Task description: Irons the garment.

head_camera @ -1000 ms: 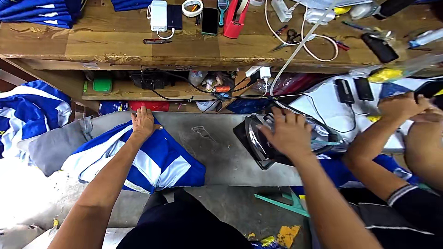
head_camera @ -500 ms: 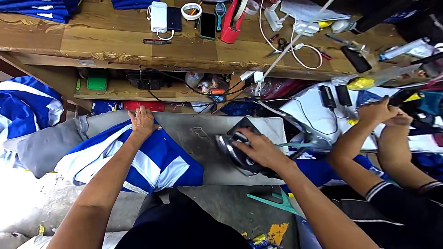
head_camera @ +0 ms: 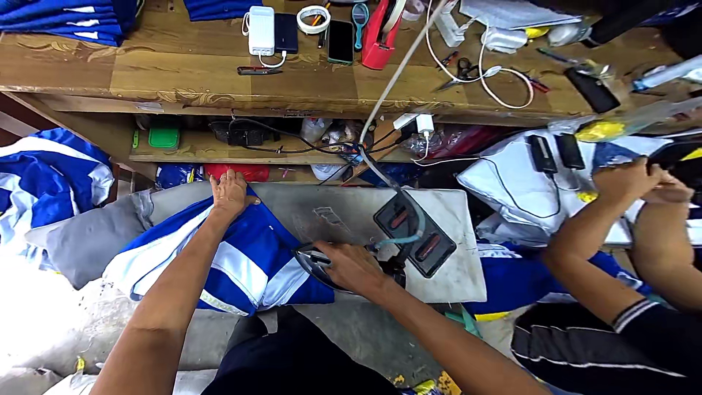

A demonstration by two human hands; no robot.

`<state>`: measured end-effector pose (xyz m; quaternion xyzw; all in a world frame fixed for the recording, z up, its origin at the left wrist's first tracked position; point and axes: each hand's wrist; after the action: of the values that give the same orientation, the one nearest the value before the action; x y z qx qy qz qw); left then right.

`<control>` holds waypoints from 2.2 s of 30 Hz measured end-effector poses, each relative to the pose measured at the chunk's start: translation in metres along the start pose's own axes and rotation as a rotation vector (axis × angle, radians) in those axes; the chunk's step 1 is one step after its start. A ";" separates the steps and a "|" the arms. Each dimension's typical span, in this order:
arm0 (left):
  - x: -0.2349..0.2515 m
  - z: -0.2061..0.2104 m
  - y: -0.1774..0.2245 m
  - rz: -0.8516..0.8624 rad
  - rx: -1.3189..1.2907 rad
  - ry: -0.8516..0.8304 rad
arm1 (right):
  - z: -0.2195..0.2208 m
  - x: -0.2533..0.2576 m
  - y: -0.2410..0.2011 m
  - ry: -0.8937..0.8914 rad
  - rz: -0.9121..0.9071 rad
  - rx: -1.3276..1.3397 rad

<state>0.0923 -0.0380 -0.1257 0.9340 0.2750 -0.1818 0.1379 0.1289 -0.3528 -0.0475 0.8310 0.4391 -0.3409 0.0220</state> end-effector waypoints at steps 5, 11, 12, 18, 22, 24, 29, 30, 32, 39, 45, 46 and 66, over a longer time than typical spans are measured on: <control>0.014 -0.008 -0.006 0.027 -0.029 -0.051 | -0.024 0.031 -0.025 0.030 0.087 0.022; 0.023 -0.013 -0.011 0.025 -0.079 -0.109 | -0.039 0.070 -0.037 0.093 -0.003 0.012; 0.023 -0.014 -0.011 0.019 -0.064 -0.117 | -0.038 0.069 -0.036 0.087 -0.013 0.006; 0.029 -0.016 -0.017 0.076 -0.123 -0.128 | -0.052 0.088 -0.043 0.099 -0.026 -0.015; 0.049 -0.028 -0.054 0.209 -0.438 -0.194 | -0.068 0.122 -0.058 0.163 -0.029 -0.013; 0.056 -0.035 -0.066 0.124 -0.502 -0.178 | -0.074 0.132 -0.065 0.182 -0.014 -0.011; 0.070 -0.028 -0.073 -0.010 -0.444 -0.105 | -0.080 0.139 -0.073 0.111 0.019 -0.011; 0.071 -0.027 -0.073 0.007 -0.456 -0.100 | -0.083 0.142 -0.075 0.116 0.023 -0.011; 0.072 -0.029 -0.075 0.079 -0.473 -0.113 | -0.086 0.152 -0.081 0.161 0.015 -0.014; 0.061 -0.041 -0.073 0.240 -0.353 -0.052 | -0.111 0.189 -0.113 0.249 -0.038 0.003; 0.053 -0.037 -0.064 0.080 -0.268 -0.022 | -0.103 0.183 -0.109 0.239 -0.088 -0.038; 0.052 -0.037 -0.063 0.067 -0.281 -0.019 | -0.096 0.178 -0.101 0.249 -0.111 -0.046; 0.004 0.016 -0.051 0.159 -0.146 0.127 | -0.082 0.152 -0.076 0.236 -0.164 -0.091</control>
<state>0.0619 -0.0003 -0.1495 0.9500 0.2207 -0.0902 0.2018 0.1754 -0.1698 -0.0537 0.8247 0.5201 -0.2212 -0.0201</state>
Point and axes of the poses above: each hand's wrist, its own x-axis towards the middle knuckle, its own z-axis out of the palm, y = z × x, and after that the axes turned 3 degrees about -y, right-handed
